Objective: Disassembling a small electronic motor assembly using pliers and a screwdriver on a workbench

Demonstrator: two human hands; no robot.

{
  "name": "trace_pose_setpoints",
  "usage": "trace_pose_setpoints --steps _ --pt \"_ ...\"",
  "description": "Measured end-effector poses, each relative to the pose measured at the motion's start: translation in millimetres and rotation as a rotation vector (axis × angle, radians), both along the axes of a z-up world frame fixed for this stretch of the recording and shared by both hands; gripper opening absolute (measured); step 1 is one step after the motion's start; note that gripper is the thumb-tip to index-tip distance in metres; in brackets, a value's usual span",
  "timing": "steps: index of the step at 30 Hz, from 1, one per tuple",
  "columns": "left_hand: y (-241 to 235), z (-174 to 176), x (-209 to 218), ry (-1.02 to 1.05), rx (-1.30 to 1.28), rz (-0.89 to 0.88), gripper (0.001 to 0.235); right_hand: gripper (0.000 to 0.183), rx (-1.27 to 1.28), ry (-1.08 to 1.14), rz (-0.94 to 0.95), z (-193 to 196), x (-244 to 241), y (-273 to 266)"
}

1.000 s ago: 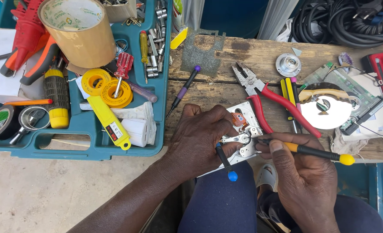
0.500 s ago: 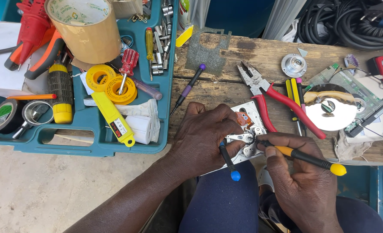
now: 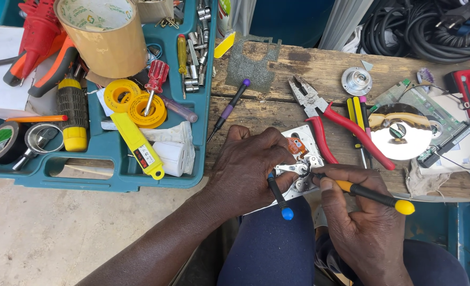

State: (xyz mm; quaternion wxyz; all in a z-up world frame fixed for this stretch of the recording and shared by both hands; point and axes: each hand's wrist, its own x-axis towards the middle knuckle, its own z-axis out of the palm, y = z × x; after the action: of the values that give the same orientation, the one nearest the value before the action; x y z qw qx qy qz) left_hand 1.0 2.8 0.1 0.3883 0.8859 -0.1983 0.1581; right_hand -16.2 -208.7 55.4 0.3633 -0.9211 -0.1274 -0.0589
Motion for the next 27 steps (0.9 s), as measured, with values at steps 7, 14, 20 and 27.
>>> trace_pose_setpoints --steps 7,14,20,27 --pt "1.9 -3.8 -1.2 -0.031 0.026 -0.017 0.019 0.011 0.466 0.183 -0.073 -1.0 0.0 7.4" --pt "-0.2 -2.8 0.9 0.004 0.042 -0.023 0.028 0.017 0.688 0.334 -0.225 -10.7 7.8 -3.8" --pt "-0.6 -3.1 1.4 0.018 0.064 -0.023 0.035 0.016 0.710 0.337 -0.151 -14.8 10.5 -9.1" --pt "-2.2 9.0 0.9 0.031 0.157 -0.025 0.046 0.016 0.622 0.425 -0.241 -6.9 16.1 -6.8"
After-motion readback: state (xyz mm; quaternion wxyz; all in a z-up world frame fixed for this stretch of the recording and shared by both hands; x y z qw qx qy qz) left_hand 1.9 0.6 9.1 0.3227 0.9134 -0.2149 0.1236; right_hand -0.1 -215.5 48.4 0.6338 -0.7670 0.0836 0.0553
